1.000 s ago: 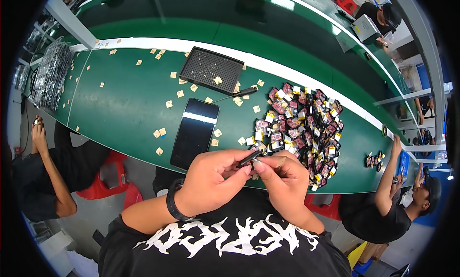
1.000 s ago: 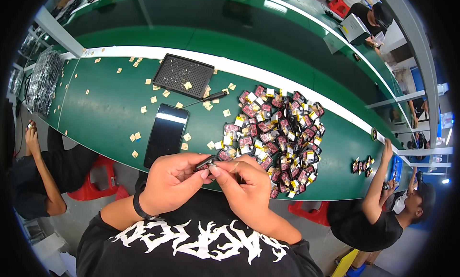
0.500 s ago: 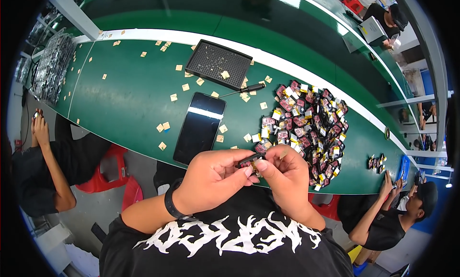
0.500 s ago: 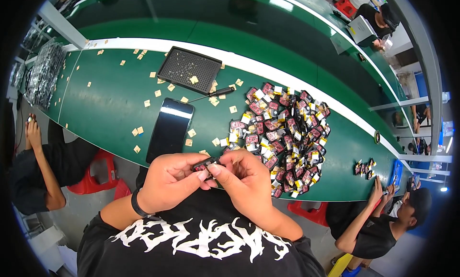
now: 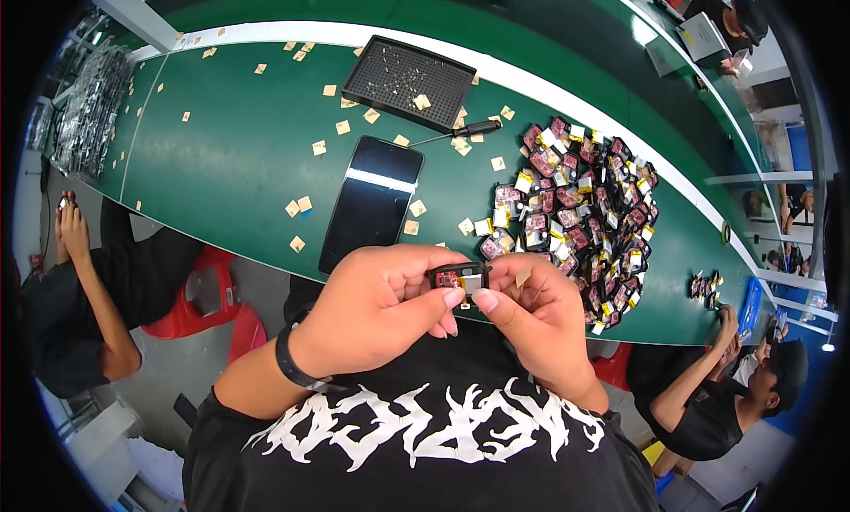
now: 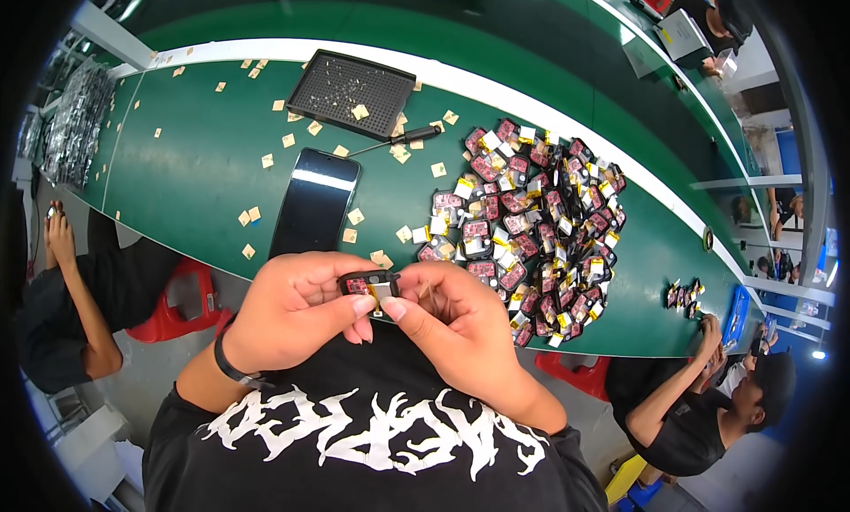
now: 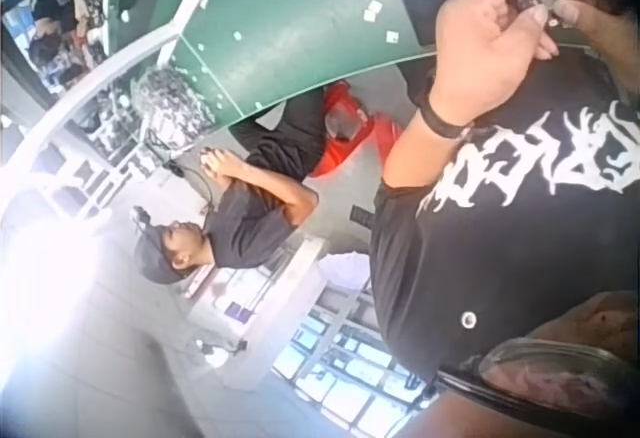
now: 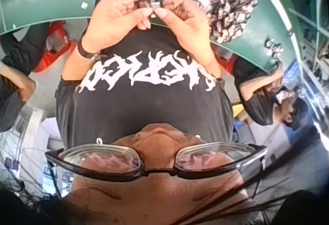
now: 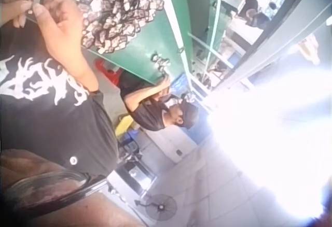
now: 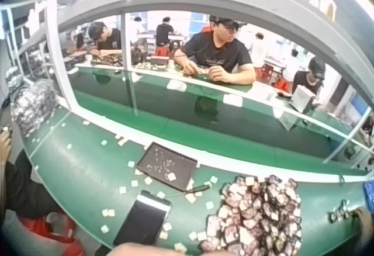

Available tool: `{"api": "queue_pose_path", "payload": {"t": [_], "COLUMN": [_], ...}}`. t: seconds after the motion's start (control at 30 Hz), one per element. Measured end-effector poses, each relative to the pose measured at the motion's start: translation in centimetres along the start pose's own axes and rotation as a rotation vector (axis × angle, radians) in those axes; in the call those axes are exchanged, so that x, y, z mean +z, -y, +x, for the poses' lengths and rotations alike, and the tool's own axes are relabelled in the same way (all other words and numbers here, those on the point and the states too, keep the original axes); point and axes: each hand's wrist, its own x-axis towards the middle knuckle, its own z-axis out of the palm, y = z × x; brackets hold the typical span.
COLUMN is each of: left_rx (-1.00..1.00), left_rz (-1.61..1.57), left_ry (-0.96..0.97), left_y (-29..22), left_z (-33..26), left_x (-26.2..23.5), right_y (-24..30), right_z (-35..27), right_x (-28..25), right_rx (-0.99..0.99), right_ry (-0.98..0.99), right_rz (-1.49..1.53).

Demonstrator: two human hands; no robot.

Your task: Assembling small electronic components (likely camera modules or sensors) at an assembly line workbench.

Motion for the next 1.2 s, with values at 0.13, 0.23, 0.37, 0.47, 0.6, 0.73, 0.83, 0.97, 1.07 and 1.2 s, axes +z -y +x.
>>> {"api": "queue_pose_path", "payload": {"t": [0.13, 0.23, 0.37, 0.47, 0.6, 0.73, 0.83, 0.97, 1.07, 1.2], "left_rx": [0.032, 0.141, 0.163, 0.168, 0.215, 0.271, 0.31, 0.337, 0.324, 0.296], "left_rz": [-0.072, 0.006, 0.029, 0.068, 0.228, 0.346, 0.47, 0.572, 0.588, 0.552], "left_ry": [0.023, 0.073, 0.073, 0.06, 0.037, 0.034, 0.036, 0.03, 0.015, 0.019], "left_y": [-0.2, 0.0, 0.3, 0.6, 0.5, 0.1, -0.3, -0.7, -0.4, -0.1], "left_z": [-0.8, -1.2, -1.1, -1.0, -1.0, -1.0, -1.1, -1.3, -1.4, -1.6], "left_x": [-0.4, -0.5, -0.4, -0.4, -0.5, -0.4, -0.3, 0.0, 0.0, -0.4], "right_y": [0.5, 0.6, 0.5, 0.6, 1.6, 1.2, 1.4, 1.1, 1.2, 1.1], "right_z": [0.0, -0.3, -0.5, -0.7, -0.5, 0.0, 0.3, 0.5, 0.6, 0.7], "right_x": [0.2, 0.1, -0.1, -0.5, -2.1, -1.1, -0.6, -0.5, -0.2, 0.2], "right_rx": [0.003, -0.001, -0.031, -0.057, -0.451, -0.765, -0.813, -0.866, -0.846, -0.8], "right_ry": [-0.032, -0.007, -0.014, -0.065, 0.018, 0.115, 0.157, 0.191, 0.241, 0.281], "right_rz": [-0.016, -0.026, -0.061, -0.131, -0.691, -0.866, -1.056, -1.172, -1.208, -1.225]}}
